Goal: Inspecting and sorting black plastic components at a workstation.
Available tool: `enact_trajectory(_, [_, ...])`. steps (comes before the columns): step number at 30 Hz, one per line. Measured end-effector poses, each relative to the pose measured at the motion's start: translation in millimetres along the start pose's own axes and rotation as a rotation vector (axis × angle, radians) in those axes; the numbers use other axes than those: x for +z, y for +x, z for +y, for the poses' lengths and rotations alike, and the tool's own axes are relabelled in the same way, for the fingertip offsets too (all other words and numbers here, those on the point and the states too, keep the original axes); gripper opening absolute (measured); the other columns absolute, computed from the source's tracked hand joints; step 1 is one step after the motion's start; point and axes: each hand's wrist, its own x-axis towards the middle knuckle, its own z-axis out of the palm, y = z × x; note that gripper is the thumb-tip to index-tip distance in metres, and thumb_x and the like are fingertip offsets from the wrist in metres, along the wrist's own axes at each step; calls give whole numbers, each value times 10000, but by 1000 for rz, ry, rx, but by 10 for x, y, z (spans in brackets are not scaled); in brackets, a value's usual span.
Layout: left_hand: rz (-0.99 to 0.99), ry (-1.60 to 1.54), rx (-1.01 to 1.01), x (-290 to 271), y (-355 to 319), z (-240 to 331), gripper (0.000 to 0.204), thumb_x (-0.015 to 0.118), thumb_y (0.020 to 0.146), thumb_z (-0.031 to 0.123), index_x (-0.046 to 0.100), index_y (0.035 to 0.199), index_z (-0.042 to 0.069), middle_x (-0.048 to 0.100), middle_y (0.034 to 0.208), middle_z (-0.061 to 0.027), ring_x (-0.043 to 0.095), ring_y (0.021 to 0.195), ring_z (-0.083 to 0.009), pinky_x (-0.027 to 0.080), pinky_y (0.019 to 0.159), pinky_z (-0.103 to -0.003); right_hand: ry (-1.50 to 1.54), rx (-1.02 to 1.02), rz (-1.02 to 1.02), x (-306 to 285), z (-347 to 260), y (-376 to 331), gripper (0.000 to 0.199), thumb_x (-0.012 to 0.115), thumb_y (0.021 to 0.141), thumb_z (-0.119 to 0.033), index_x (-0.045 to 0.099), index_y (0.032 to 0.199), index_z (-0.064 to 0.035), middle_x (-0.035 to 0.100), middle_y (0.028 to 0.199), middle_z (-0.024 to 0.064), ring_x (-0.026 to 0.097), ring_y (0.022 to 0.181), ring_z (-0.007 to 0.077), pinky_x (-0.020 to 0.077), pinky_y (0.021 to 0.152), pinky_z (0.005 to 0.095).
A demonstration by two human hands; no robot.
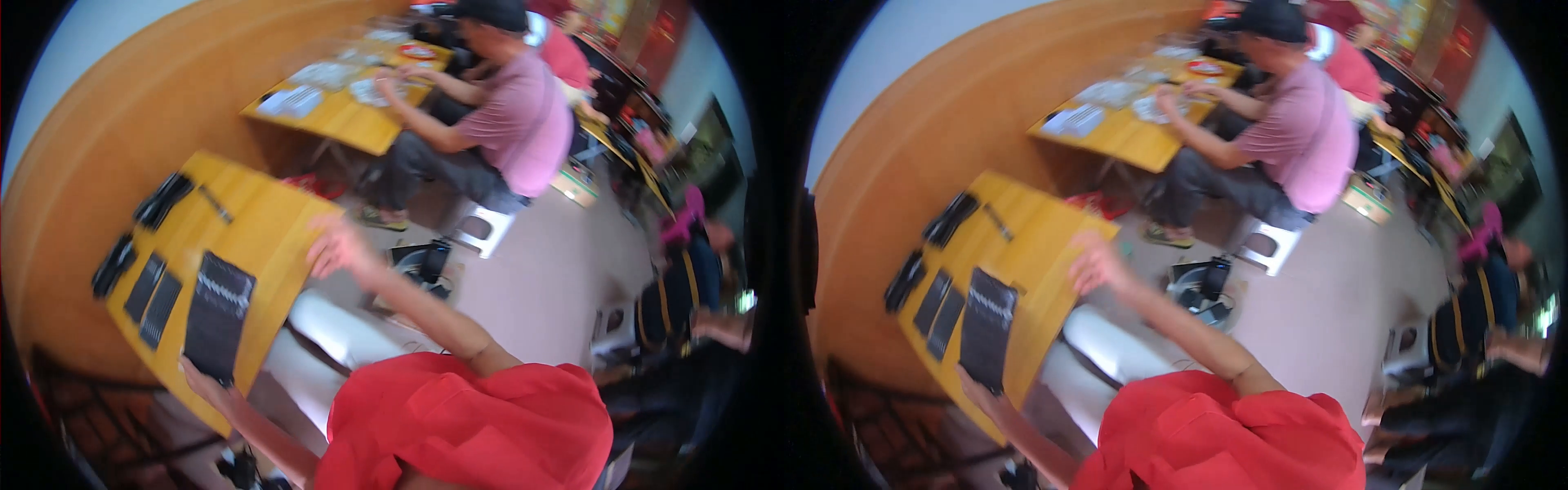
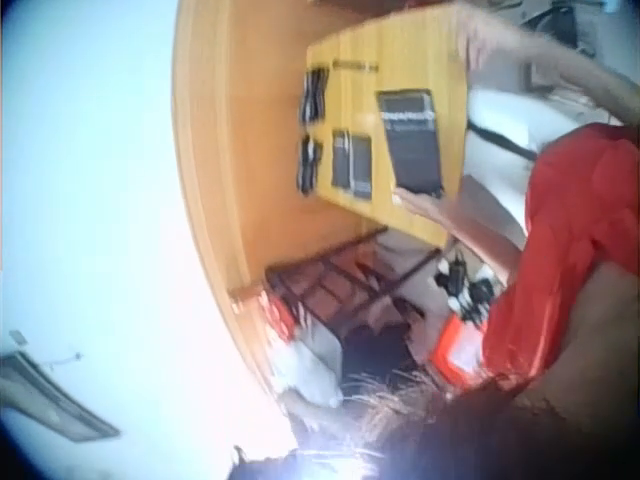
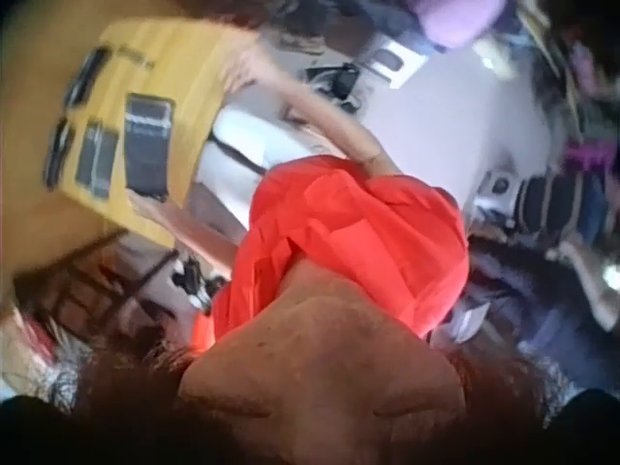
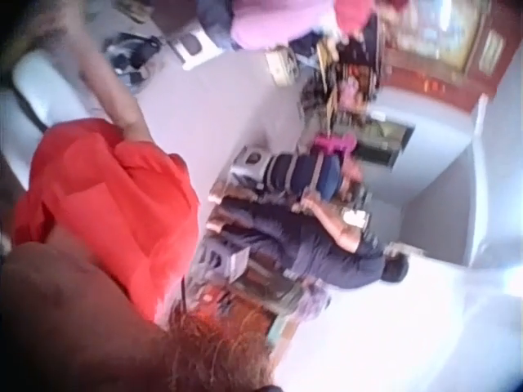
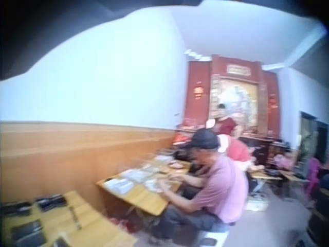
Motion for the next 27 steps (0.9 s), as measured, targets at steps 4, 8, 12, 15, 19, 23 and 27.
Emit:
enact_trajectory(4, [152,-82,91,-545,317,100,472,430,919,388,516,1111,-35,593,1038,-104,600,903,-202,488,784,-308,446,-164,-13,55,-491,513,421,385,905,-443,524,1008,-59,613,758,111,619,666,191,531,611,310])
enact_trajectory(8, [305,-78,69,-644,93,315,479,423,917,402,520,1100,-31,594,1035,-111,603,887,-198,494,745,-303,-170,340,-554,787,-149,678,339,418,897,-353,497,1060,-66,629,785,129,604,571,194,510,547,273])
enact_trajectory(12, [266,-100,73,-842,4,371,512,447,900,428,516,1115,-31,588,1054,-109,595,912,-216,482,778,-330,-251,229,-440,986,202,1266,353,421,889,-374,512,1050,-73,630,746,130,584,510,171,489,494,274])
enact_trajectory(15, [304,-178,45,-1076,-18,392,569,470,889,431,464,1173,-63,534,1135,-124,540,992,-233,435,866,-350,-506,337,-571,1206,297,1024,353,454,869,-380,570,967,-62,623,685,105,572,490,140,467,449,262])
enact_trajectory(19, [333,-234,50,-949,-148,483,579,472,888,426,450,1188,-68,527,1154,-140,545,1000,-252,439,876,-356,-471,281,-354,923,727,964,295,481,862,-324,607,890,-59,609,653,78,562,482,130,442,420,243])
enact_trajectory(23, [370,-135,82,-1114,-125,433,527,470,888,421,508,1144,-38,570,1112,-110,576,956,-229,467,833,-351,-383,51,-43,486,984,1080,193,522,816,-219,631,818,-59,579,622,44,520,465,113,421,409,249])
enact_trajectory(27, [365,-156,62,-976,-76,382,471,448,901,414,561,1063,-13,632,987,-94,629,840,-213,499,760,-331,-746,-280,148,-308,1146,1430,165,478,798,-100,636,780,-53,549,579,43,527,468,131,405,413,253])
